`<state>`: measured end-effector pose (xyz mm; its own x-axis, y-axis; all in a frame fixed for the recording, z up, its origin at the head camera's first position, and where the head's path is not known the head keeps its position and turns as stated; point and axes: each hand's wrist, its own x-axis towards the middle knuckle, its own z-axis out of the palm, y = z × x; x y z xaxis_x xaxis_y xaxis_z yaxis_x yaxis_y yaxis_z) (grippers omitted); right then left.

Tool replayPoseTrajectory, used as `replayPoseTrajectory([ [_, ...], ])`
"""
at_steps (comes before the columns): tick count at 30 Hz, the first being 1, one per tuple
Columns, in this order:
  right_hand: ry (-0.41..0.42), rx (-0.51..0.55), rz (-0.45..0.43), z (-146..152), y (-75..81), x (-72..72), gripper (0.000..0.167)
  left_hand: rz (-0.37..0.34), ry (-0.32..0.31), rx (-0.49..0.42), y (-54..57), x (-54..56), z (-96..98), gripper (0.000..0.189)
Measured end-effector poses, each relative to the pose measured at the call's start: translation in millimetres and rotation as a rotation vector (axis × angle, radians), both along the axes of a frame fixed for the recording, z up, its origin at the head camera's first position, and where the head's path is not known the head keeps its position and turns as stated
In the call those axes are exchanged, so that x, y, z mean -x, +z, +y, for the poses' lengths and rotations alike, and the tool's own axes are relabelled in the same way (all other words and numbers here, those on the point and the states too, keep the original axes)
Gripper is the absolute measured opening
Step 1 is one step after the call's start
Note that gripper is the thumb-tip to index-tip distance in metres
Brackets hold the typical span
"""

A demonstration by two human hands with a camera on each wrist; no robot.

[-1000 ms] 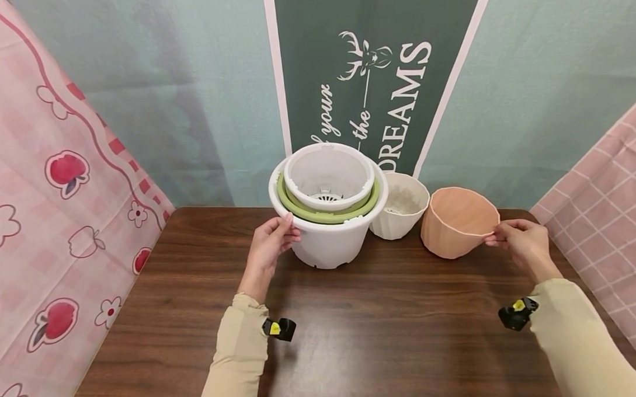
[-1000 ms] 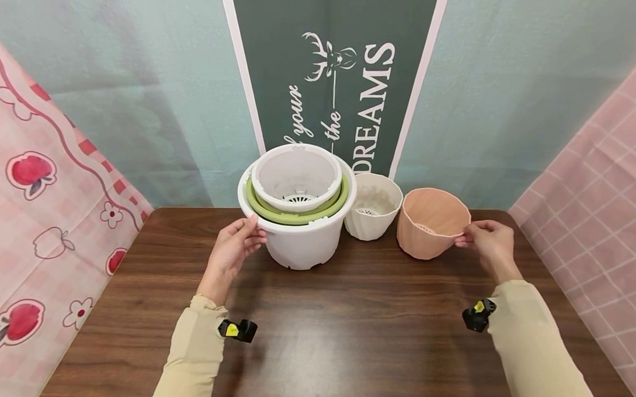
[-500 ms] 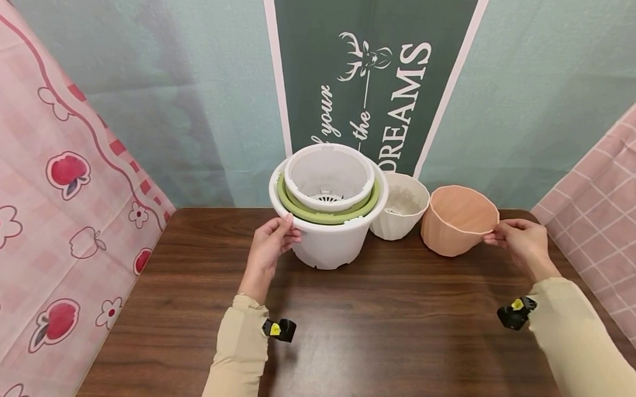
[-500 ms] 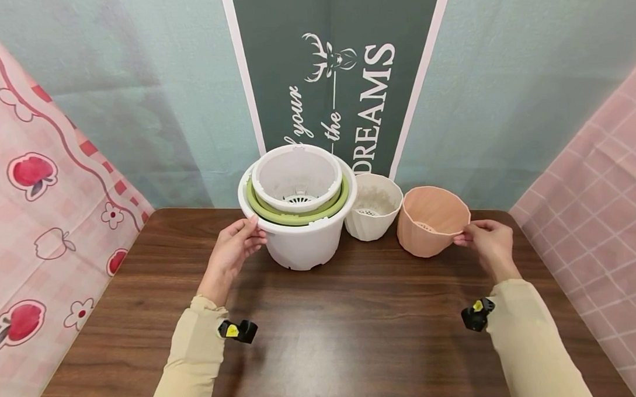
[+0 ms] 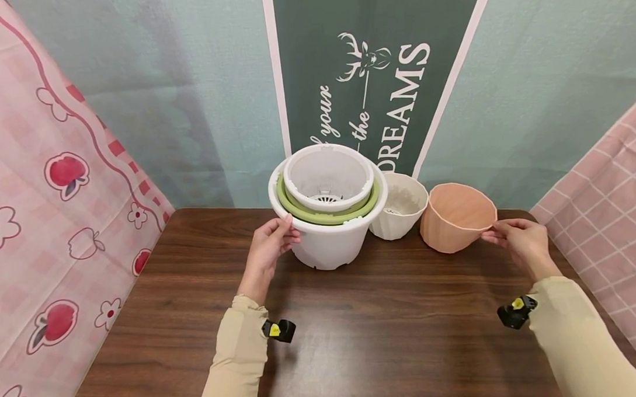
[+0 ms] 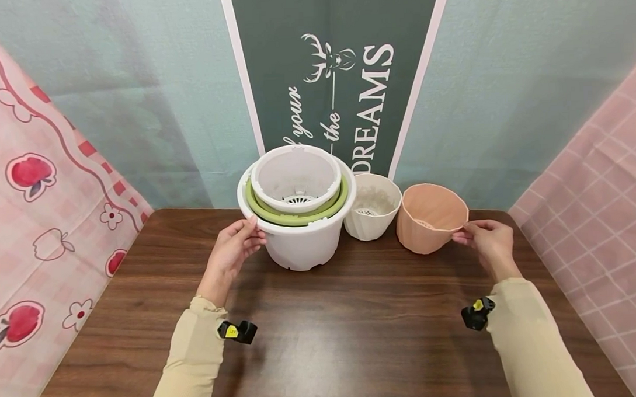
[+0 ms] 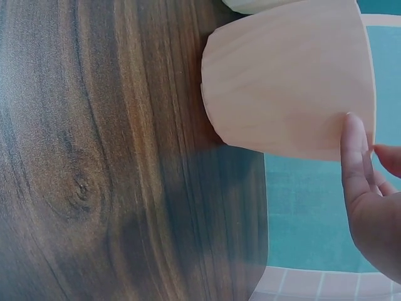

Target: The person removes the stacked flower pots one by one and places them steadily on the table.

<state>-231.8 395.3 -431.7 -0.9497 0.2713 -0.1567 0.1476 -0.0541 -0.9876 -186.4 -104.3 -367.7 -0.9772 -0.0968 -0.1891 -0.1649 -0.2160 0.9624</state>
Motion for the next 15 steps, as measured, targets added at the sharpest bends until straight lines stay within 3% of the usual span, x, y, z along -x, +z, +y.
replayPoseTrajectory([
  [1,0.0,0.004,0.015,13,-15.6,8.7,0.021,-0.002,0.0,0.0,0.2,-0.1,-0.1,0.021],
  [3,0.01,0.023,0.019,8,-9.3,5.4,0.016,-0.004,0.0,-0.004,0.4,-0.2,-0.4,0.021],
  [4,0.037,0.091,0.043,15,-16.9,9.4,0.015,-0.005,-0.001,-0.006,0.4,-0.3,-0.4,0.021],
  [6,0.046,0.083,0.047,5,-6.5,2.8,0.01,-0.002,-0.002,-0.009,0.2,-0.5,-0.6,0.021],
  [8,0.049,0.091,0.029,-12,14.5,-9.3,0.004,0.0,-0.003,-0.013,-0.1,-0.6,-0.7,0.021],
  [10,0.07,0.079,0.035,-1,2.2,-2.6,0.005,0.007,-0.005,-0.016,-0.7,-0.5,-0.6,0.021],
  [11,0.04,0.031,0.015,-4,5.0,-4.3,0.005,0.01,-0.005,-0.018,-0.8,-0.6,-0.5,0.021],
  [15,0.039,0.059,0.032,17,-19.4,9.8,0.009,0.02,-0.007,-0.022,-1.2,-0.6,-0.3,0.021],
])
